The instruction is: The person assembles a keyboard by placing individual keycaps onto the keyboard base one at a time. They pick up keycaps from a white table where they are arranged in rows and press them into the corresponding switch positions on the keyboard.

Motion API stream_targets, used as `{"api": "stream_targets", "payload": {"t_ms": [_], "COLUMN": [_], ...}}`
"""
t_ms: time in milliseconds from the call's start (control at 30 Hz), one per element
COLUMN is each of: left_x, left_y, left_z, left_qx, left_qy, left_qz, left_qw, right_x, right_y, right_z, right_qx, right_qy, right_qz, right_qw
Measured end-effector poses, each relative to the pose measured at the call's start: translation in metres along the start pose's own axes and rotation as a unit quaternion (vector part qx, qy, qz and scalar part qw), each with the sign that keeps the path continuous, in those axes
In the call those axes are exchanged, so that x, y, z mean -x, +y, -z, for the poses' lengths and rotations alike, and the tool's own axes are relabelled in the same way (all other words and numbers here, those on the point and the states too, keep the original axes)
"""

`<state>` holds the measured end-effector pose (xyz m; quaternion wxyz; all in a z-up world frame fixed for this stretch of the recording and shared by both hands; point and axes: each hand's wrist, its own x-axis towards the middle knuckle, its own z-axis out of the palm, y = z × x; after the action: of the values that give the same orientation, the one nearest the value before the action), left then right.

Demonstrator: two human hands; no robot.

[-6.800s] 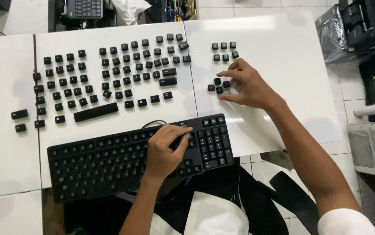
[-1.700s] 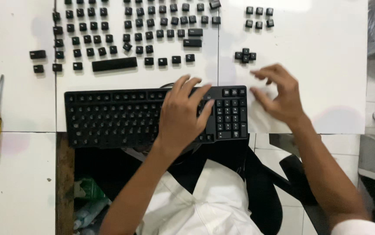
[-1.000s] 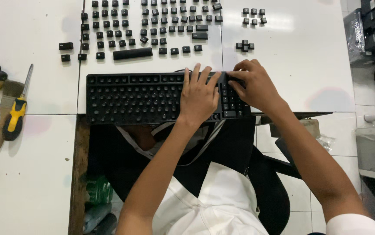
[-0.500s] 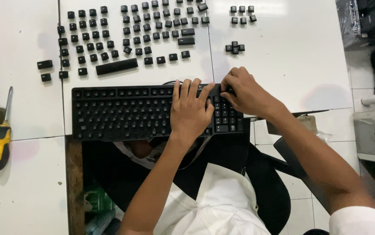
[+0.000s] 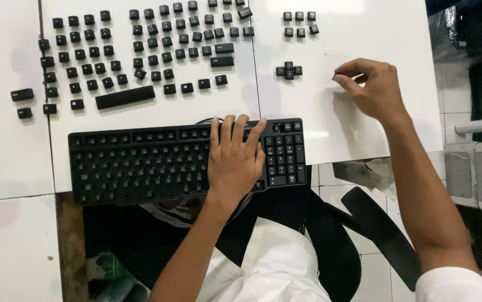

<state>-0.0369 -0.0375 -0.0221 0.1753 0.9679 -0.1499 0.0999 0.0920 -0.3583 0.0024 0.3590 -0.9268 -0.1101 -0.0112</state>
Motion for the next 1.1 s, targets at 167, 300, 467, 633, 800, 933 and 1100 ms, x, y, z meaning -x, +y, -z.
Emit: {"api": "stream_targets", "payload": {"t_ms": [167,300,467,633,800,933,1100], "left_x": [-0.013,-0.017,-0.020,-0.020,-0.022,-0.023,-0.024], "left_y": [0.016,0.017,0.018,0.017,0.017,0.017,0.016], "left_z": [0.005,0.004,0.007,0.004,0.007,0.006,0.006], "left_qx": [-0.040,-0.042,-0.036,-0.024,-0.013,-0.022,-0.007], "left_qy": [0.039,0.035,0.026,0.005,0.008,0.008,0.015], "left_qz": [-0.003,0.002,0.004,0.009,0.012,0.019,0.024], "left_qw": [0.998,0.999,0.999,1.000,1.000,1.000,1.000], "right_x": [-0.025,-0.029,-0.028,-0.037,-0.070,-0.123,-0.155], "right_y": [0.022,0.024,0.027,0.050,0.064,0.092,0.067], "right_z": [0.010,0.017,0.033,0.033,0.029,0.014,0.014], "right_qx": [0.035,0.023,0.023,0.099,0.111,0.069,-0.017], "right_qy": [-0.056,-0.069,-0.097,-0.104,-0.066,-0.002,-0.059], "right_qz": [-0.087,-0.047,0.007,0.079,0.119,0.105,-0.036], "right_qw": [0.994,0.996,0.995,0.986,0.984,0.992,0.998]}}
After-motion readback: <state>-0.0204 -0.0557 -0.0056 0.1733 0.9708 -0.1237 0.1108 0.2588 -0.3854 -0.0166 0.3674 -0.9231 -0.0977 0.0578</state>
